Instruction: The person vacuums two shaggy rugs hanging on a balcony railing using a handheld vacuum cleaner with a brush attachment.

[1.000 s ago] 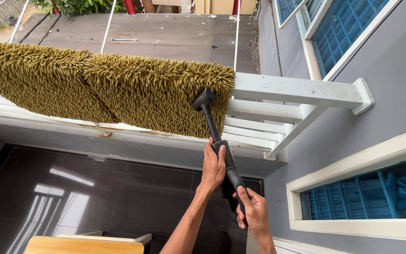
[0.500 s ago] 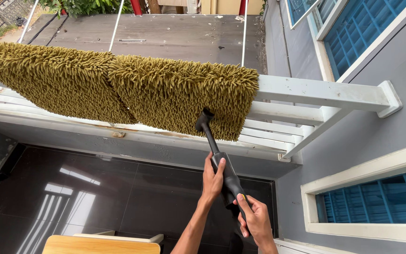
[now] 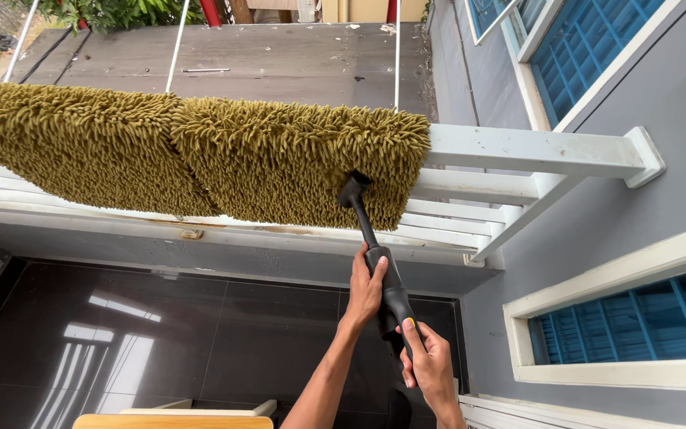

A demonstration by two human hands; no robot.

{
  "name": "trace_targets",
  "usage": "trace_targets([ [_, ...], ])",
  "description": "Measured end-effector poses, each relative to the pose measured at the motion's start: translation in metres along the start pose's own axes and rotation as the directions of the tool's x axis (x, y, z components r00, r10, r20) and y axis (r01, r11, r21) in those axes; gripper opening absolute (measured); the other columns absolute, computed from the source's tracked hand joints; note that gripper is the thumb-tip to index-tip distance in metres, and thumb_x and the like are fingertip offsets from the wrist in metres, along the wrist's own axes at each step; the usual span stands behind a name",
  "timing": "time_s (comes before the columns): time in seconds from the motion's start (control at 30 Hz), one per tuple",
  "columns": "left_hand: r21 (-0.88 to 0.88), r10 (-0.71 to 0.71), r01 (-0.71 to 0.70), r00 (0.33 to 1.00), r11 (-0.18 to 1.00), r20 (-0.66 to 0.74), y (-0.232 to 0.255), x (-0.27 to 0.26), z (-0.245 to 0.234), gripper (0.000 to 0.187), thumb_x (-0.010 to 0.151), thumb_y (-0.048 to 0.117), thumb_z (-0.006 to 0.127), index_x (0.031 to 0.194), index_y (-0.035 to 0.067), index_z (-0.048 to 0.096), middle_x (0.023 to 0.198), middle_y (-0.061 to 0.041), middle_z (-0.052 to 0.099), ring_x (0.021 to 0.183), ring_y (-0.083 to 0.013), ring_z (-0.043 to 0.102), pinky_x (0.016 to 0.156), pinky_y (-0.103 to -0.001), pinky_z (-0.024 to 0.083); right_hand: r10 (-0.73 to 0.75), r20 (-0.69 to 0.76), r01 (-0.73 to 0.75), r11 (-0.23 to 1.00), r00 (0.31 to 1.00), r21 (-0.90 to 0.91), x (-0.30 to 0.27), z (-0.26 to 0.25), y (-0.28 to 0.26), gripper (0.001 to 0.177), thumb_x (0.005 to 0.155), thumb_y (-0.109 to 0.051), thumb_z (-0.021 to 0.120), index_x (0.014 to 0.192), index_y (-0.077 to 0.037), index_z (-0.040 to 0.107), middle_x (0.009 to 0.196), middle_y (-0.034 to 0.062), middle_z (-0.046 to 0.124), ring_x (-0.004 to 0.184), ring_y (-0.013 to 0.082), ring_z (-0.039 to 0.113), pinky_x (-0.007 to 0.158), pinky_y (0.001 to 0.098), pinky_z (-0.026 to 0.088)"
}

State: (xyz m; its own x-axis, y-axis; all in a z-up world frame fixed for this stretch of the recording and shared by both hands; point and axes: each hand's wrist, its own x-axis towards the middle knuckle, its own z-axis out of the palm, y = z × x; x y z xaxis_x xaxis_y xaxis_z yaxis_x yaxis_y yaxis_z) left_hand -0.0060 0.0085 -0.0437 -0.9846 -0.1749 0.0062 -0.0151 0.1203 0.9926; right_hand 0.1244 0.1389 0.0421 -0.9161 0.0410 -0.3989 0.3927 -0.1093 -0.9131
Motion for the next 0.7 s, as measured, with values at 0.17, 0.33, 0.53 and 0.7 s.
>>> trace_targets([
  [0.17, 0.041, -0.057, 0.054, 0.996, 0.998, 0.069, -0.001, -0.013, 0.02, 0.073, 0.099, 0.043, 0.058, 0.152, -0.003, 0.034, 0.143, -0.027, 0.05, 0.127, -0.036, 0.058, 0.105, -0.042, 0.047, 0.059, -0.07, -0.054, 0.996, 0.996, 0.068, 0.0, -0.023, 0.016, 0.049, 0.095, -0.042, 0.061, 0.094, 0.006, 0.071, 0.04, 0.0033, 0.041, 0.024, 0.0135, 0.038, 0.026, 0.0302, 0.031],
  [0.33, 0.029, 0.011, -0.007, 0.992, 1.0, -0.127, 0.036, -0.037, 0.0, 0.071, 0.1, 0.041, 0.058, 0.151, -0.003, 0.036, 0.144, -0.025, 0.051, 0.127, -0.0354, 0.058, 0.105, -0.043, 0.047, -0.015, 0.053, 0.015, 1.0, 0.998, -0.009, 0.001, -0.032, 0.012, 0.045, 0.096, -0.038, 0.062, 0.092, 0.006, 0.073, 0.038, 0.0026, 0.041, 0.023, 0.0118, 0.037, 0.025, 0.0296, 0.03],
  [0.53, 0.012, 0.087, -0.086, 0.992, 0.996, -0.095, 0.078, -0.03, -0.005, 0.074, 0.099, 0.042, 0.054, 0.154, -0.002, 0.032, 0.142, -0.025, 0.05, 0.125, -0.0356, 0.059, 0.103, -0.043, 0.048, -0.11, 0.061, 0.109, 0.994, 0.992, 0.022, 0.002, -0.03, -0.001, 0.044, 0.097, -0.037, 0.061, 0.091, 0.005, 0.073, 0.037, 0.0015, 0.041, 0.024, 0.0106, 0.039, 0.026, 0.0284, 0.034],
  [0.7, 0.101, 0.045, -0.049, 0.998, 0.994, 0.034, 0.056, -0.02, 0.031, 0.077, 0.102, 0.046, 0.053, 0.154, -0.006, 0.029, 0.143, -0.028, 0.046, 0.128, -0.0387, 0.055, 0.105, -0.046, 0.047, -0.071, -0.051, 0.073, 0.996, 0.996, 0.055, 0.007, -0.048, -0.001, 0.045, 0.096, -0.038, 0.063, 0.09, 0.005, 0.072, 0.038, 0.0017, 0.041, 0.024, 0.0109, 0.038, 0.026, 0.0284, 0.032],
])
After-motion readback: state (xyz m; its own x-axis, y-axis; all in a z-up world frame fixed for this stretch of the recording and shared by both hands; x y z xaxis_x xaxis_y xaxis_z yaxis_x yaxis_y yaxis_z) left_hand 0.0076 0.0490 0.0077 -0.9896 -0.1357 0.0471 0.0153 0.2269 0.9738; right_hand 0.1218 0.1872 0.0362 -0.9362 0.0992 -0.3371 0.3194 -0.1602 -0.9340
